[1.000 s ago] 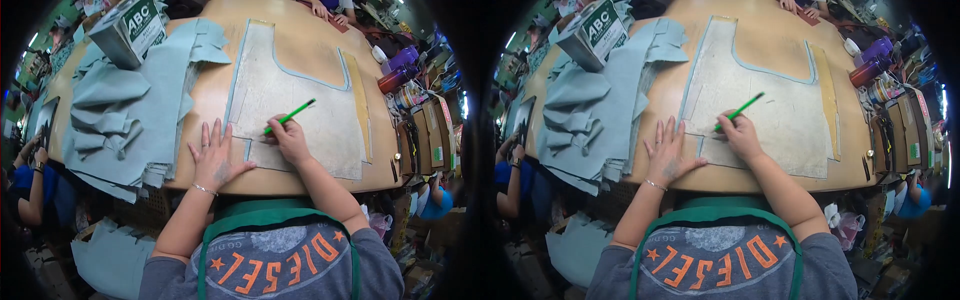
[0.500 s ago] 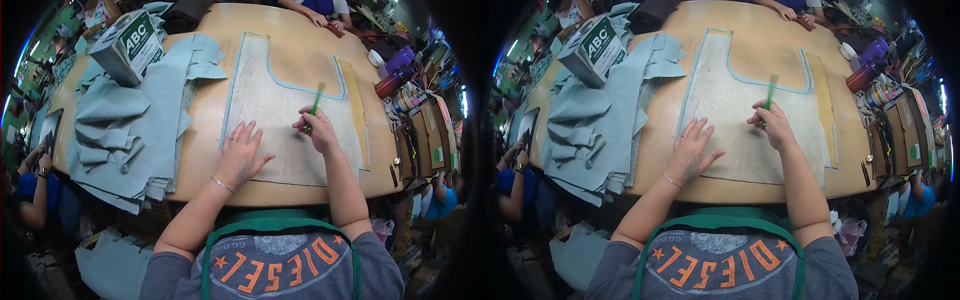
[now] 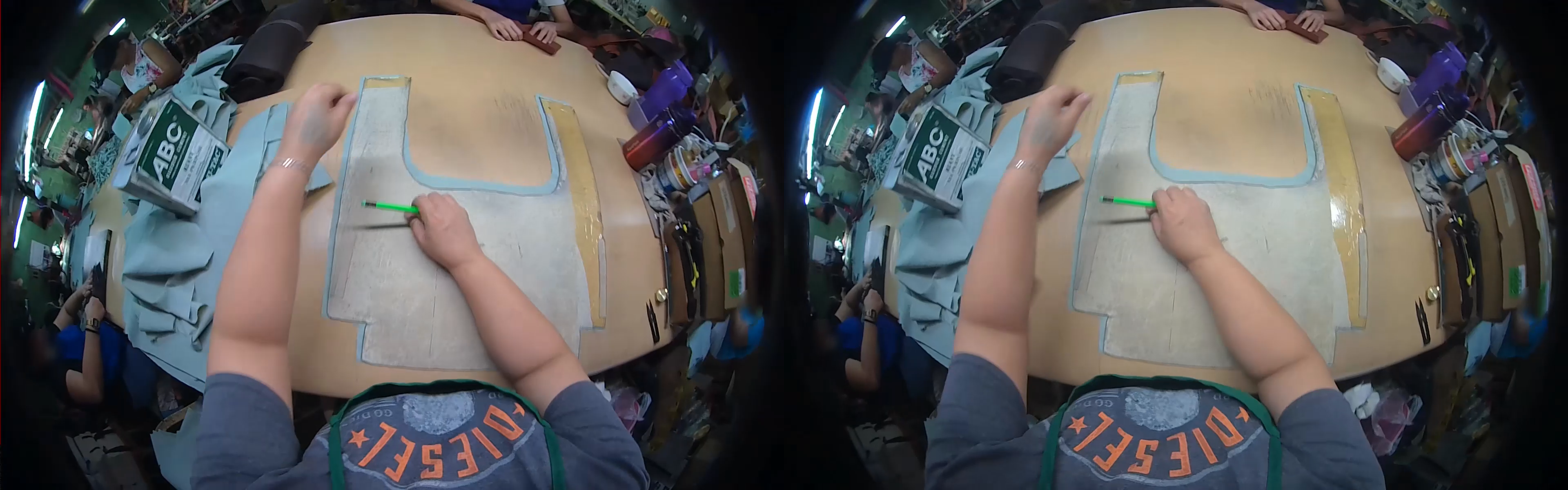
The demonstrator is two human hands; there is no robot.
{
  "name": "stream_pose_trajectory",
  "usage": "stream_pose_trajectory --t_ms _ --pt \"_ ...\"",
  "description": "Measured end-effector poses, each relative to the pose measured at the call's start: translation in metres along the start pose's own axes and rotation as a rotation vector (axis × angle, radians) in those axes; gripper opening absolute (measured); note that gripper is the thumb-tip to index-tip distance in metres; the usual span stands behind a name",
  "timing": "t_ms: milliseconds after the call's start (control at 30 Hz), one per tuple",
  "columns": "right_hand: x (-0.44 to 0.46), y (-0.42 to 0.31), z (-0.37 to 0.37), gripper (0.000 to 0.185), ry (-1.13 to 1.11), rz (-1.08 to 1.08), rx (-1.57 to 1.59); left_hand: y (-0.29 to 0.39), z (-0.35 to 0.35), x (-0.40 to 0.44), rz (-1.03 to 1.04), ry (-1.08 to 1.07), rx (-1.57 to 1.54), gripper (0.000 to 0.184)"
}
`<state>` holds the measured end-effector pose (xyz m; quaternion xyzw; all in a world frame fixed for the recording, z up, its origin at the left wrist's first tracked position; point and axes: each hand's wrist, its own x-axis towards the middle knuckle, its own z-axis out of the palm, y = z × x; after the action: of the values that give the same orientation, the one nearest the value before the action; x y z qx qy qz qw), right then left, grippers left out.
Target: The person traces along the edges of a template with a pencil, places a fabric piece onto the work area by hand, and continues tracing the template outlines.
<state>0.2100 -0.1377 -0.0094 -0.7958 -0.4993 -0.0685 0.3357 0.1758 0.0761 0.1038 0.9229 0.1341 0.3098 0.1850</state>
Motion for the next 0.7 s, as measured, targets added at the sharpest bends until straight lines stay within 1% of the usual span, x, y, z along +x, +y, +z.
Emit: stream_pose_trajectory --t_ms 67,133,200,333,433,567,667,700 --pt "0.001 -0.001 -0.002 0.013 0.0 -0.002 0.015 -0.013 0.044 0.043 0.0 -0.12 -0.063 0.019" --pt "0.002 0.0 -0.003 0.013 -0.004 0.002 0.036 -0.034 0.092 0.082 0.083 -0.189 0.037 0.016" --pt "0.004 -0.001 -0.005 0.013 -0.026 0.011 0.047 -0.055 0.128 0.115 -0.015 -0.257 0.113 0.015" --pt "0.011 -0.001 -0.01 0.013 -0.058 0.05 0.074 -0.083 0.17 0.153 -0.149 -0.377 0.191 0.014" --pt "0.01 0.0 -0.012 0.011 -0.069 0.07 0.087 -0.094 0.181 0.159 -0.095 -0.559 0.058 0.012" --pt "0.009 0.001 -0.009 0.01 -0.061 0.069 0.077 -0.097 0.176 0.161 0.026 -0.618 0.029 0.009" --pt "0.009 0.0 -0.01 0.01 -0.083 0.073 0.067 -0.091 0.177 0.161 0.05 -0.646 0.173 0.008" --pt "0.009 0.0 -0.01 0.012 -0.086 0.078 0.07 -0.091 0.178 0.16 0.09 -0.626 0.236 0.008"
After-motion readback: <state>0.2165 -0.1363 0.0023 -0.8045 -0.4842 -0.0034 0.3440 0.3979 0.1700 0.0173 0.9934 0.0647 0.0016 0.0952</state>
